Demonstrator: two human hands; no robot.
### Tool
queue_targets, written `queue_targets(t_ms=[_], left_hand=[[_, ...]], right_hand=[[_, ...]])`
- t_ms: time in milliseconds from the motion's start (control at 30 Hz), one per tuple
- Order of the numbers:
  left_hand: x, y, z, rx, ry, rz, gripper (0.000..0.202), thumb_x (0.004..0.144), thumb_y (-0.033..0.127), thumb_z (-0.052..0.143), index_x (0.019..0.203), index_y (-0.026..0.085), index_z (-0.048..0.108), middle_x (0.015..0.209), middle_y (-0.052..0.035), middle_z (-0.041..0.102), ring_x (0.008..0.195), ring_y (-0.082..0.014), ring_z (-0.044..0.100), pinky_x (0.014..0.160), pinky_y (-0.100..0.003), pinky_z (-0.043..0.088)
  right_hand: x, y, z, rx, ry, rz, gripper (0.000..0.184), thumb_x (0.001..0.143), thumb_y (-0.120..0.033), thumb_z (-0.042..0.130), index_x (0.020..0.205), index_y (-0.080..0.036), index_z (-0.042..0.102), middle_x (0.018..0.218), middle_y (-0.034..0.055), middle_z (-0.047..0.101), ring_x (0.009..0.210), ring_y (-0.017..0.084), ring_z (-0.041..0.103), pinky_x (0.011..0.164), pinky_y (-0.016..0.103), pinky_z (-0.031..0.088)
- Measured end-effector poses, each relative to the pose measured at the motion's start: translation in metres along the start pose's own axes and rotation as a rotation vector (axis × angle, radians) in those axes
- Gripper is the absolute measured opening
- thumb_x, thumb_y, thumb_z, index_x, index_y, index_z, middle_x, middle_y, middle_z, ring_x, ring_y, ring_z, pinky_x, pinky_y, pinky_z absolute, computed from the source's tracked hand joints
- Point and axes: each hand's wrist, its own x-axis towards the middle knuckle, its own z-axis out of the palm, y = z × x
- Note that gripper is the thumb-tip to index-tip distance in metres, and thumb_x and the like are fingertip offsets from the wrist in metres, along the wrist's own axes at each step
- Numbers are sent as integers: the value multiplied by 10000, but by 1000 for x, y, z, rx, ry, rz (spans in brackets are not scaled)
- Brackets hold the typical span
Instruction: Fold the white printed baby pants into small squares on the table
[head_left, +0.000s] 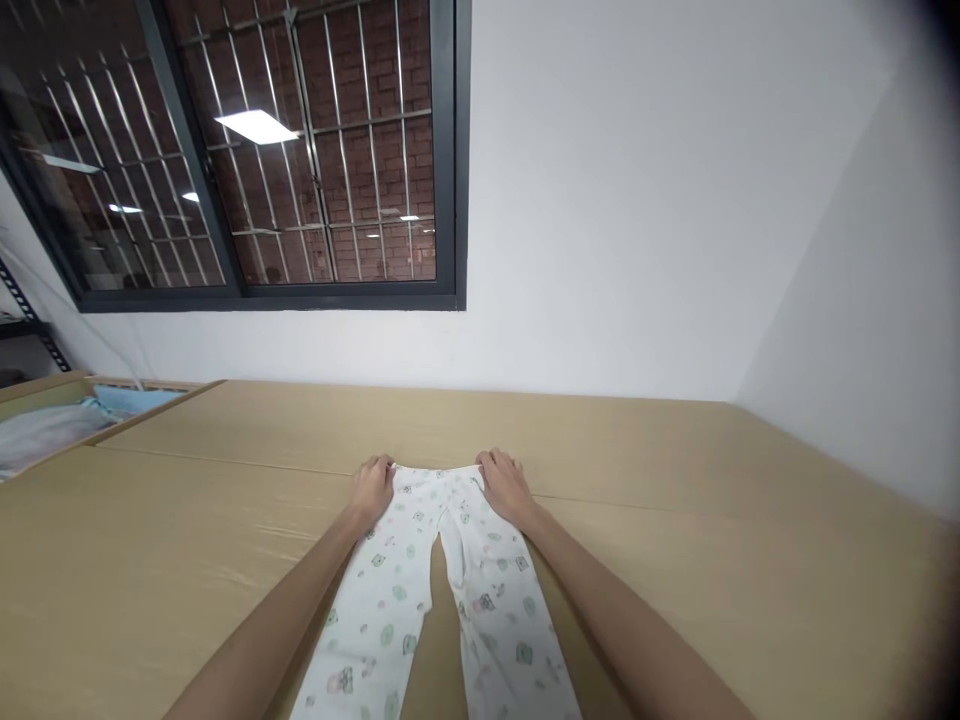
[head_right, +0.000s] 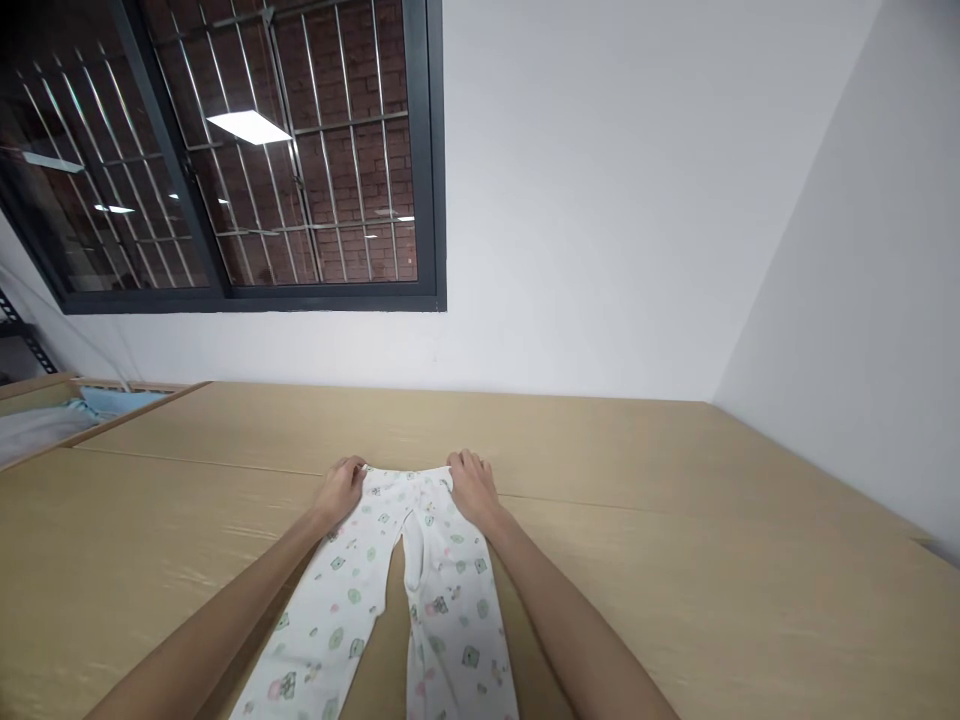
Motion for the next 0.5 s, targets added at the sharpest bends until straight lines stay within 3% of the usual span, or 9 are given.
queue_targets(t_ms=[267, 400, 467, 500], left_hand=[[17, 22, -8, 37, -43, -51, 298, 960, 401, 620, 1142, 165, 632, 1175, -75, 647, 1075, -226, 629, 955, -468, 526], [-3, 69, -24, 2, -43, 14, 293, 985, 350, 541, 1201, 159, 592, 1266, -118, 599, 1175, -260, 568, 1028, -488, 446], [-31, 103, -30, -60, -114, 127, 246, 991, 274, 438, 1113, 160, 617, 1170, -141, 641, 1093, -249, 602, 962, -420, 456], [-51, 121, -31, -99, -178, 187, 250, 986, 283, 406, 1017, 186, 635, 1034, -117, 679, 958, -237, 638, 860, -395, 483]], right_hand=[[15, 16, 9, 78, -31, 68, 277, 964, -62, 413, 1093, -182, 628, 1161, 118, 616, 1123, 235, 525, 927, 347, 317], [22, 23, 9, 196, -30, 159, 249, 1004, -164, 407, 1091, -175, 641, 1124, 100, 665, 1082, 209, 575, 906, 317, 357], [27, 27, 9, 261, -54, 211, 196, 974, -193, 476, 1049, -168, 656, 1040, 81, 699, 982, 191, 612, 846, 290, 386], [30, 29, 9, 290, -68, 232, 169, 954, -200, 511, 1019, -166, 664, 996, 71, 711, 929, 182, 622, 813, 276, 394]])
